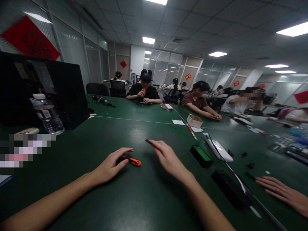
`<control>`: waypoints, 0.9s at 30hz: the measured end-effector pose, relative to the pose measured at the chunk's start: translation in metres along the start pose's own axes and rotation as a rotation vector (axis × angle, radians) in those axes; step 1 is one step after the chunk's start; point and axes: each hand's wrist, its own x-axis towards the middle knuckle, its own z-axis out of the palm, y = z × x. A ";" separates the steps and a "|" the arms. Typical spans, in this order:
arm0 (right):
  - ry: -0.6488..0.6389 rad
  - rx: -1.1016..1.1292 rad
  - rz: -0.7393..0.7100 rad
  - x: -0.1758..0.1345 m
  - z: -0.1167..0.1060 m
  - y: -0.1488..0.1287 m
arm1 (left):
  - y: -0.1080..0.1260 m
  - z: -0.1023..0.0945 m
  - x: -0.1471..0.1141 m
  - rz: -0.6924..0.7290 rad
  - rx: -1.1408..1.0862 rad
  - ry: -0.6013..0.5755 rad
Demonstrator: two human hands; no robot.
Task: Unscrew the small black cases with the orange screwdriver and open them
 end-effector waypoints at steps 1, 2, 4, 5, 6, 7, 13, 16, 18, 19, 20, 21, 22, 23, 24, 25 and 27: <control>0.062 -0.136 0.052 0.000 -0.019 0.016 | 0.000 0.000 -0.001 0.006 0.021 -0.022; 0.096 -0.296 0.136 -0.002 -0.038 0.032 | -0.001 0.000 -0.001 0.016 0.042 -0.043; 0.163 -0.658 0.363 -0.009 -0.072 0.061 | 0.000 -0.001 -0.002 0.036 0.084 -0.085; 0.189 -0.733 0.443 -0.015 -0.085 0.074 | 0.000 -0.001 -0.003 0.040 0.105 -0.102; 0.202 -0.787 0.505 -0.021 -0.095 0.084 | 0.001 -0.002 -0.003 0.043 0.124 -0.116; 0.209 -0.824 0.556 -0.028 -0.103 0.093 | 0.002 -0.002 -0.003 0.047 0.138 -0.128; 0.112 -0.918 0.714 -0.054 -0.113 0.117 | 0.005 -0.004 -0.002 0.084 0.177 -0.168; 0.086 -0.933 0.745 -0.055 -0.113 0.120 | 0.005 -0.004 -0.002 0.091 0.180 -0.177; 0.069 -0.929 0.768 -0.055 -0.116 0.120 | 0.005 -0.004 -0.003 0.100 0.181 -0.174; 0.057 -0.923 0.784 -0.056 -0.118 0.120 | 0.006 -0.004 -0.003 0.104 0.187 -0.174; 0.045 -0.915 0.804 -0.056 -0.121 0.120 | 0.007 -0.004 -0.003 0.110 0.197 -0.177; 0.033 -0.908 0.826 -0.057 -0.123 0.120 | 0.008 -0.004 -0.003 0.113 0.209 -0.184; 0.023 -0.902 0.849 -0.058 -0.126 0.120 | 0.009 -0.004 -0.003 0.115 0.221 -0.195; 0.015 -0.898 0.869 -0.059 -0.128 0.121 | 0.010 -0.005 -0.003 0.113 0.232 -0.206; 0.010 -0.894 0.883 -0.060 -0.129 0.121 | 0.011 -0.005 -0.003 0.109 0.239 -0.215; 0.004 -0.889 0.892 -0.061 -0.131 0.122 | 0.012 -0.005 -0.003 0.105 0.243 -0.221; -0.009 -0.872 0.899 -0.062 -0.132 0.123 | 0.013 -0.005 -0.003 0.100 0.245 -0.222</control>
